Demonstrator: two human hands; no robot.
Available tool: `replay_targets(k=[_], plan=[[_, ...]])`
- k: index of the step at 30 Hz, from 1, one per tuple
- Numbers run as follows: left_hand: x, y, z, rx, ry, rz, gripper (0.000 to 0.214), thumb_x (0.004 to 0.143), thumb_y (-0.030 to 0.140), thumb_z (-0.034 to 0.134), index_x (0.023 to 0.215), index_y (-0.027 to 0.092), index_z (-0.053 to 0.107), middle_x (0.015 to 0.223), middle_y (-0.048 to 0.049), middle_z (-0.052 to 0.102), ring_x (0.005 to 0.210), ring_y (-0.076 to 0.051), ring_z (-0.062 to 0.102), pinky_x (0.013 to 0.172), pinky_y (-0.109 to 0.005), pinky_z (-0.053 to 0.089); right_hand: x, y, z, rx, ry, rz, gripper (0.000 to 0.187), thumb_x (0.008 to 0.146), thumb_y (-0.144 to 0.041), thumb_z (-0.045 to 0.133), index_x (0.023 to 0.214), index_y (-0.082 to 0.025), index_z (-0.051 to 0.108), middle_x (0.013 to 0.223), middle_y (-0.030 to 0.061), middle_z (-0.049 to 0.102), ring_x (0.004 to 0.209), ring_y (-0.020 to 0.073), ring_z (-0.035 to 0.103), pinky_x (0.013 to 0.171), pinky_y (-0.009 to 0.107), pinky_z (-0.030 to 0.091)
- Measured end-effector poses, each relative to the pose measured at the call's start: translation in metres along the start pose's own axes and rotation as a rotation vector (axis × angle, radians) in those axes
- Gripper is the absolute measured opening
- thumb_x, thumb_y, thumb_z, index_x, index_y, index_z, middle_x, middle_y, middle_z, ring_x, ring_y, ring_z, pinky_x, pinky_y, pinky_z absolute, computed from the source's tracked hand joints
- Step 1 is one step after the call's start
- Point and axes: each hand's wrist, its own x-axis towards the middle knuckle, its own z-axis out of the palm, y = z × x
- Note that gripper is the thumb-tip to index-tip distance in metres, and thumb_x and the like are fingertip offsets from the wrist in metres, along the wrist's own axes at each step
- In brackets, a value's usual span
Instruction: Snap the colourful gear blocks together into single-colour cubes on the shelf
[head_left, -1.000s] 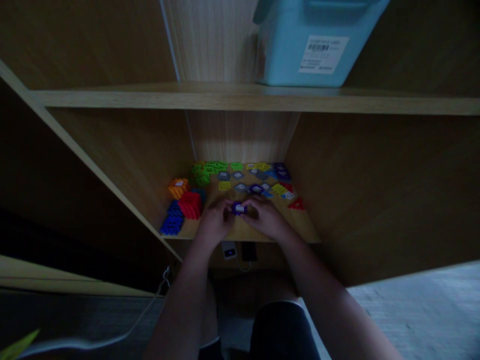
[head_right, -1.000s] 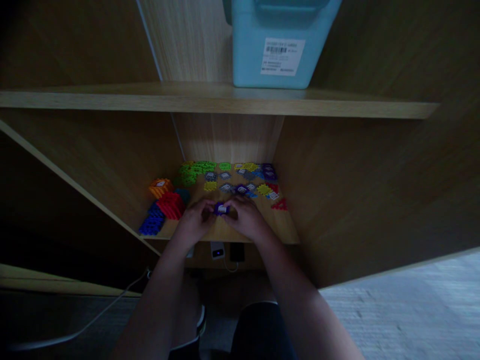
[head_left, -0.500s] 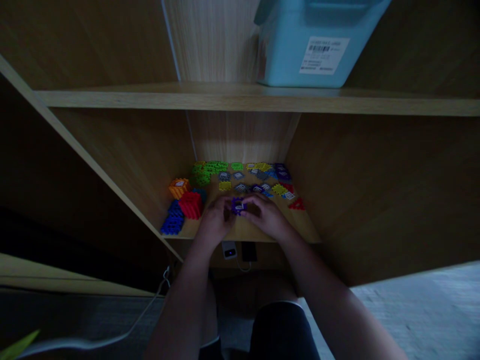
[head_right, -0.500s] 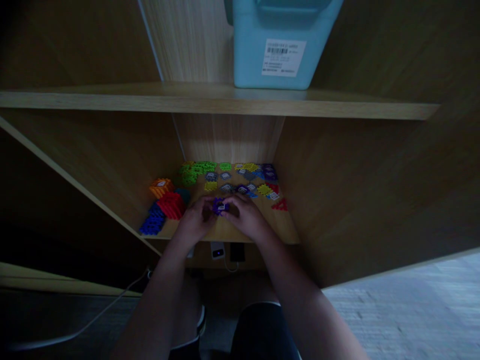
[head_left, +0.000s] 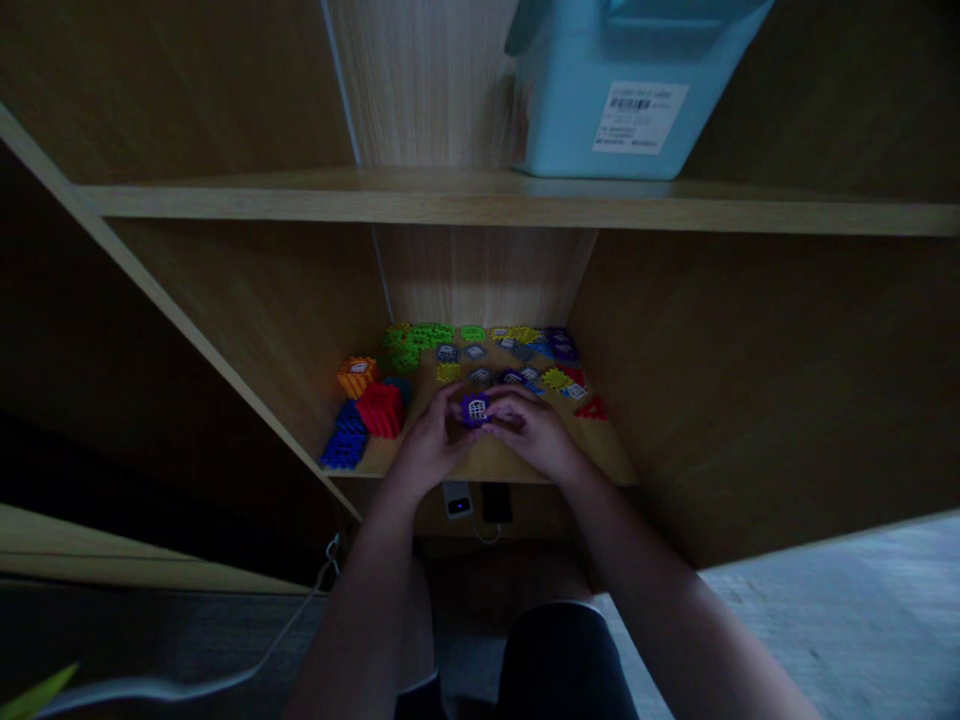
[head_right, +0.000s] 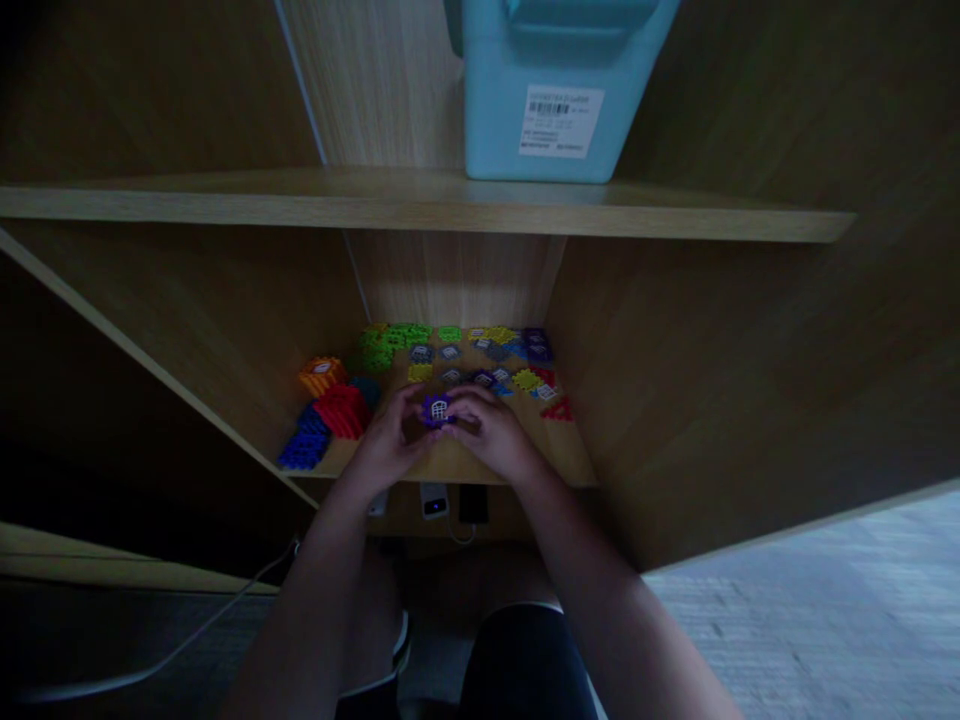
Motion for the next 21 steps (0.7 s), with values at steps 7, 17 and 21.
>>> replay_targets(k=[7, 17, 21], plan=[[0.002, -0.010, 0.000, -0.085, 0.001, -0.012, 0.068, 0.094, 0.024, 0.076, 0.155, 0.026, 0.045, 0.118, -0.0050, 0.073, 0.115, -0.023, 0.073, 0.107, -0.040, 0.056, 0.004, 0.000, 0.001, -0.179, -0.029, -0.079, 0.017, 0.095, -0.027, 0.084, 0.110, -0.028, 0.075, 0.127, 0.0075, 0.074, 0.117, 0.0239, 0.074, 0.103, 0.042, 0.062], [0.005, -0.012, 0.002, 0.008, 0.019, -0.016, 0.059, 0.090, 0.018, 0.075, 0.145, 0.023, 0.054, 0.117, -0.0049, 0.075, 0.111, -0.023, 0.074, 0.104, -0.040, 0.057, 0.004, 0.002, 0.002, -0.331, -0.066, -0.047, 0.020, 0.094, -0.021, 0.085, 0.110, -0.027, 0.076, 0.125, 0.0077, 0.074, 0.117, 0.0259, 0.072, 0.105, 0.046, 0.058], [0.005, -0.011, 0.001, 0.019, 0.019, -0.017, 0.057, 0.090, 0.016, 0.074, 0.142, 0.024, 0.055, 0.114, -0.0041, 0.076, 0.110, -0.023, 0.075, 0.104, -0.040, 0.057, 0.003, 0.003, 0.002, -0.320, -0.065, -0.021, 0.020, 0.094, -0.019, 0.084, 0.110, -0.026, 0.075, 0.124, 0.0077, 0.073, 0.117, 0.0256, 0.071, 0.105, 0.045, 0.058]])
